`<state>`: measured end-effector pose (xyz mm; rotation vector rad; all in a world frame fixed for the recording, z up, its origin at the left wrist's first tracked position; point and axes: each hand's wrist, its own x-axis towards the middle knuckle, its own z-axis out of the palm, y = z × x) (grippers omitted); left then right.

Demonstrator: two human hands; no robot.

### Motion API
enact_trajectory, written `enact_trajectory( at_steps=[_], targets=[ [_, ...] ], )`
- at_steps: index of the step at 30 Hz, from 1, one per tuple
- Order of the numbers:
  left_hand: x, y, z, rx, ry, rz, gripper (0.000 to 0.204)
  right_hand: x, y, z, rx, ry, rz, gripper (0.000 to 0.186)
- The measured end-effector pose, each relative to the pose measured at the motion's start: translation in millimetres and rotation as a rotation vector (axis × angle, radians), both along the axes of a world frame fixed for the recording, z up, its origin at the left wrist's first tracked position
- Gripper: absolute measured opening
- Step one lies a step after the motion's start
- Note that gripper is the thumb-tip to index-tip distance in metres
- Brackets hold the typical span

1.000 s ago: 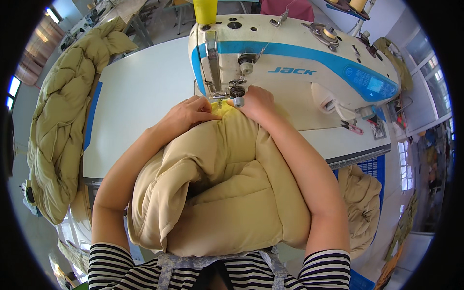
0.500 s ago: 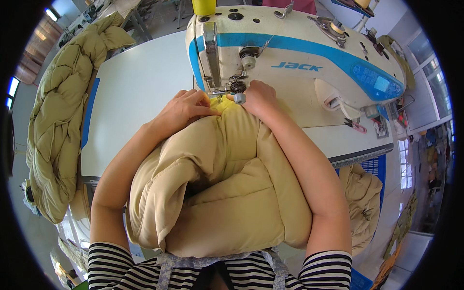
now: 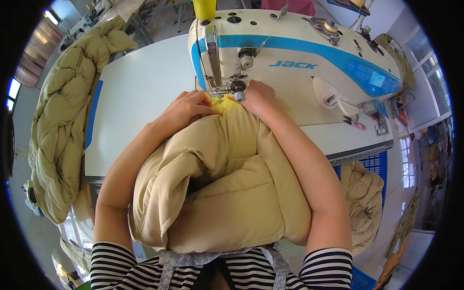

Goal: The person sews a beige quilted fabric using a sewing machine. They guide the fabric under the needle, adjust its position, and continue stitching along seams. The person occasionally lifts and repositions the fabric to align edges before resuming sewing.

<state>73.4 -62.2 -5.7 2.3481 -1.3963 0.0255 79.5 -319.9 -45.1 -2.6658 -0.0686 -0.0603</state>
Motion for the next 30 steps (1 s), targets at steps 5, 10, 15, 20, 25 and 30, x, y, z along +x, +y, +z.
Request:
enact_trajectory(
  at_steps=[5, 10, 15, 20, 25, 30],
  targets=[
    [-1, -1, 1, -0.004, 0.009, 0.012, 0.028, -4, 7, 11, -0.035, 0.020, -0.014, 0.061],
    [-1, 2, -4, -0.031, 0.075, 0.043, 0.028, -11, 10, 22, -0.013, 0.045, -0.008, 0.050],
    [-3, 20, -3, -0.309, 0.310, 0.328, 0.018, -18, 13, 32, -0.007, 0.097, -0.017, 0.047],
    [-23, 47, 19, 0.102, 0.576, 0.539, 0.040, -52, 14, 42, 0.178, 0.095, 0.044, 0.037],
    [-57, 65, 50, -0.337, 1.111, 0.328, 0.041, -104, -1, 74, 0.789, 0.110, 0.178, 0.026],
    [-78, 75, 64, -0.468, 1.214, 0.250, 0.034, -147, 3, 151, 0.743, 0.049, 0.199, 0.028]
  ],
)
